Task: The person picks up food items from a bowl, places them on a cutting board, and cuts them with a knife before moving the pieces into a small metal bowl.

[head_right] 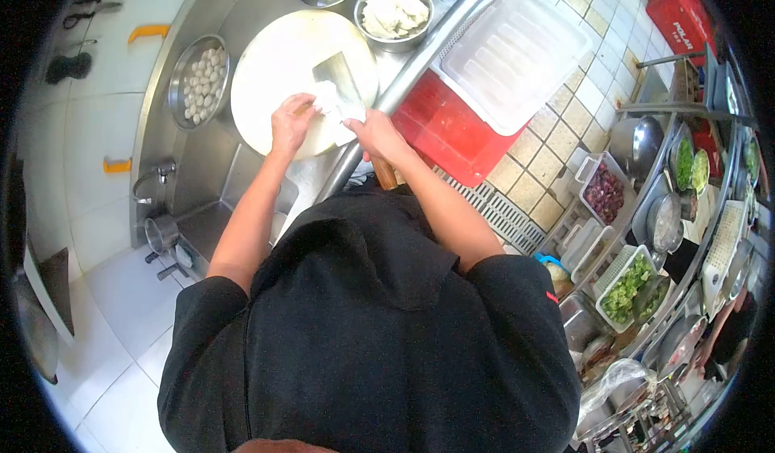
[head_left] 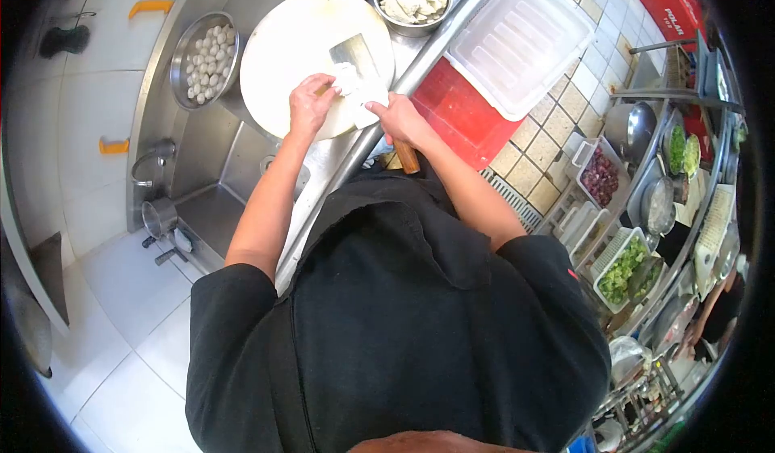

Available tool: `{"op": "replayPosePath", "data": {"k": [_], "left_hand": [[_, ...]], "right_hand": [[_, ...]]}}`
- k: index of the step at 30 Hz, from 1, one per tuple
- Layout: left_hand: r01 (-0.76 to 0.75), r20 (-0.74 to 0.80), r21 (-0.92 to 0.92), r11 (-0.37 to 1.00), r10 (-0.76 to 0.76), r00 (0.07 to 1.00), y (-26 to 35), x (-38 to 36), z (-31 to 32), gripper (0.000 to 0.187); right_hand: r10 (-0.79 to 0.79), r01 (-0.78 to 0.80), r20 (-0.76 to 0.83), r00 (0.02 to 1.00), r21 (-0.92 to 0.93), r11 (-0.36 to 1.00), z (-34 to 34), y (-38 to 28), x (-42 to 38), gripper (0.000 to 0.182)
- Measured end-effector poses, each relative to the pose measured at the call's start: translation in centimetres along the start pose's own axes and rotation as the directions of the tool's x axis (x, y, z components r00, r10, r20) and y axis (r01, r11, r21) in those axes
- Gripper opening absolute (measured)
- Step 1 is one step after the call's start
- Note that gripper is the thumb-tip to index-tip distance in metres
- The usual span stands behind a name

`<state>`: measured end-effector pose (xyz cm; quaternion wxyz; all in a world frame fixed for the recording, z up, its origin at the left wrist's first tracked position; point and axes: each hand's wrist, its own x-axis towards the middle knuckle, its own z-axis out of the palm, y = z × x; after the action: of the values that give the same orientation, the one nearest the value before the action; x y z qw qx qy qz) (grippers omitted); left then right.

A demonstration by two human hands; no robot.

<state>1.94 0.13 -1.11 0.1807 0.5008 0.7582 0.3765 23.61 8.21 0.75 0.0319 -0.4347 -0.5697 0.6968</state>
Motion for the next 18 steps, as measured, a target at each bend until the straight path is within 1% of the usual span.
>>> {"op": "replayPosePath", "data": {"k": [2,3,6,9,12,15,16,18], "left_hand": [[0.1,-0.035,0.009,0.995,-0.099,0.994,0.3,-0.4,0.3,0.025],[0.149,-0.051,0.013,0.989,-0.148,0.988,0.5,-0.4,0.2,0.026],[0.117,-0.007,0.091,0.989,-0.117,0.993,0.6,-0.2,-0.2,0.026],[0.018,0.05,0.109,0.994,-0.024,0.998,-0.2,0.1,-0.8,0.025],[0.024,0.03,0.135,0.991,-0.028,0.999,0.1,-0.1,-0.5,0.026],[-0.041,-0.006,0.225,0.974,0.044,0.999,-0.3,-0.2,-0.2,0.023],[-0.033,-0.026,0.198,0.98,0.038,0.999,-0.6,0.1,0.1,0.023],[-0.019,-0.072,0.131,0.991,0.028,0.997,-0.9,-0.6,0.5,0.024]], "right_hand": [[0.013,-0.012,0.062,0.998,-0.017,1.0,-0.8,1.4,-0.7,0.042],[-0.022,0.023,0.077,0.997,-0.006,1.0,-1.2,1.9,-1.5,0.043],[0.029,-0.026,0.071,0.997,-0.041,0.999,-1.7,2.0,-1.4,0.043],[-0.018,0.023,0.091,0.996,-0.055,0.998,-1.6,1.0,-0.7,0.044],[0.017,-0.016,0.028,0.999,-0.04,0.999,-0.3,0.1,0.9,0.043],[0.042,-0.042,0.019,0.999,-0.008,0.999,0.4,-0.2,1.1,0.042],[-0.011,0.011,0.001,1.0,0.036,0.999,0.7,0.5,1.0,0.042],[-0.044,0.045,0.017,0.999,-0.123,0.991,-0.1,1.0,0.4,0.042]]}}
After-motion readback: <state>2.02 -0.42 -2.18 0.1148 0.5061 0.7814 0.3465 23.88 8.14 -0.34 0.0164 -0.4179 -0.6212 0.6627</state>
